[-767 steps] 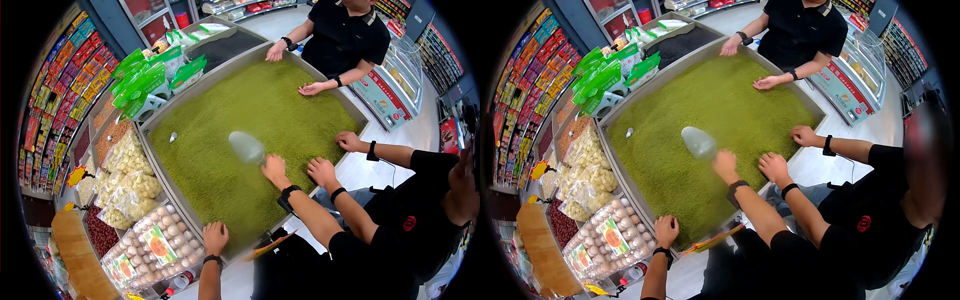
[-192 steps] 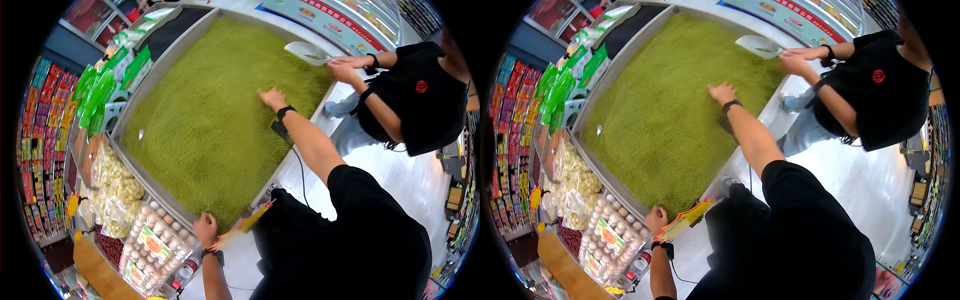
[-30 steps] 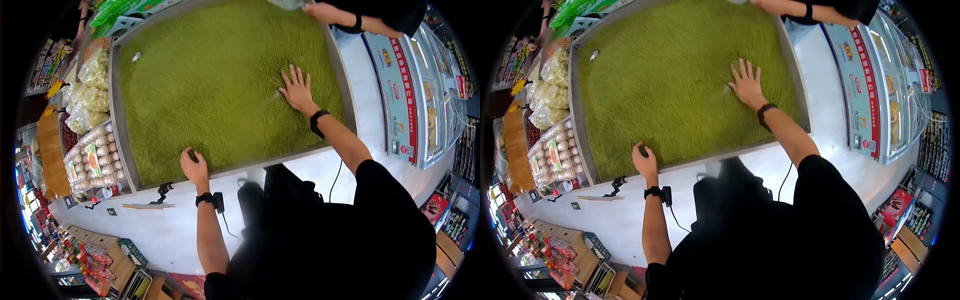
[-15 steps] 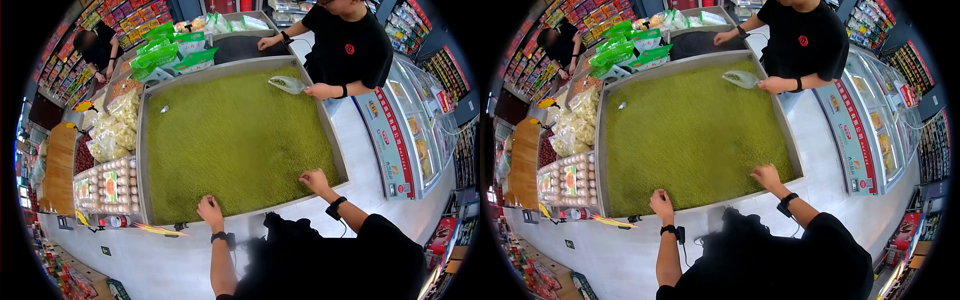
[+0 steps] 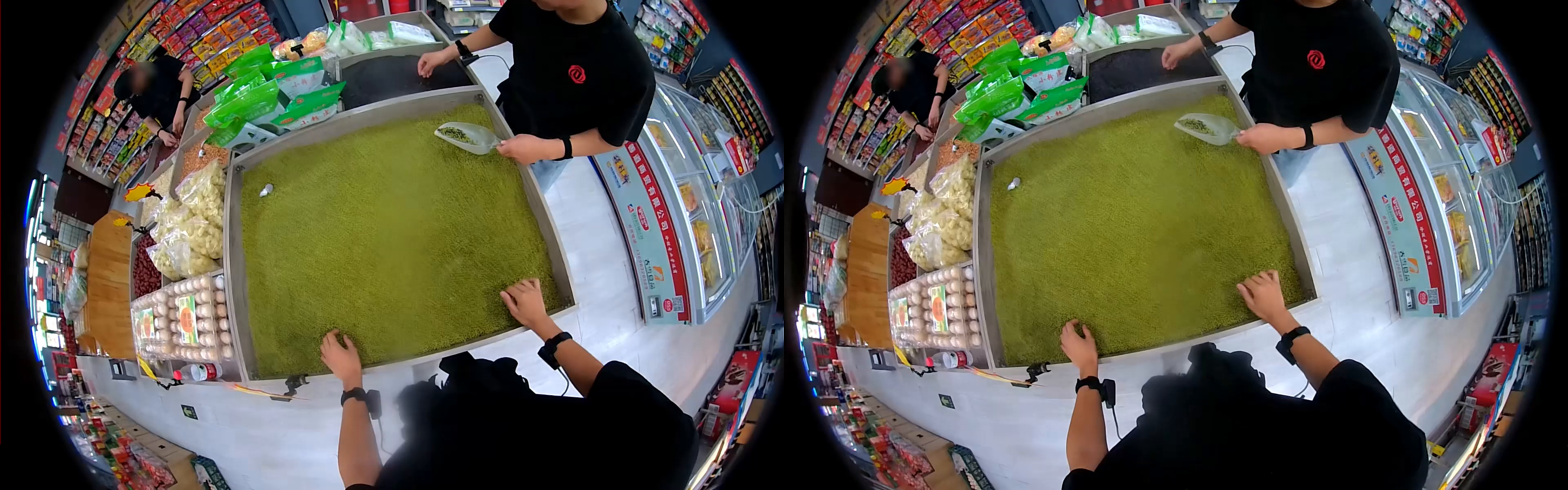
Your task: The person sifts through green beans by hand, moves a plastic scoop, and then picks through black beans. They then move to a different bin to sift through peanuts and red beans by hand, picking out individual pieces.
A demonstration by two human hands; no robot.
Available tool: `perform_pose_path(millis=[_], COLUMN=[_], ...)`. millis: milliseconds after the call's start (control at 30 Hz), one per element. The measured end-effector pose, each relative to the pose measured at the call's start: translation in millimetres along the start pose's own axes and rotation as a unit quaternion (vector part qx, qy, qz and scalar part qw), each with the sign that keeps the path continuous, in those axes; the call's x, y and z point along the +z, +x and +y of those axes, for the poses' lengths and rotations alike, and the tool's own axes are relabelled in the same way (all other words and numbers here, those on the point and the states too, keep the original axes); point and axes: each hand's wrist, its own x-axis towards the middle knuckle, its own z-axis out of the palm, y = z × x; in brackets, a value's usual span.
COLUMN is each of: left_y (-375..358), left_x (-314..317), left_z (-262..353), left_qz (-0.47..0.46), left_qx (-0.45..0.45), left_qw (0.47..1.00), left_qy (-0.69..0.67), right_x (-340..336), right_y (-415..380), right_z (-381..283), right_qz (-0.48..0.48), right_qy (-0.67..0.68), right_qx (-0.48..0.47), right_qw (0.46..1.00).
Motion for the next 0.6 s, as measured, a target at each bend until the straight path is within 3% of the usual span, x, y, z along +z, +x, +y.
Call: perform_pose_path(millis=[600], left_y=[4.6], left_x=[5.8], left_z=[-7.1], left_qz=[0.013], left_qx=[0.028], left_qw=[0.996], left_qy=[-0.083], right_x=[-8.4], right_y=[-21.5], right_z=[1.4], right_qz=[-0.024], right_qy=[0.048], right_qx=[0.011], right_qw=[0.998])
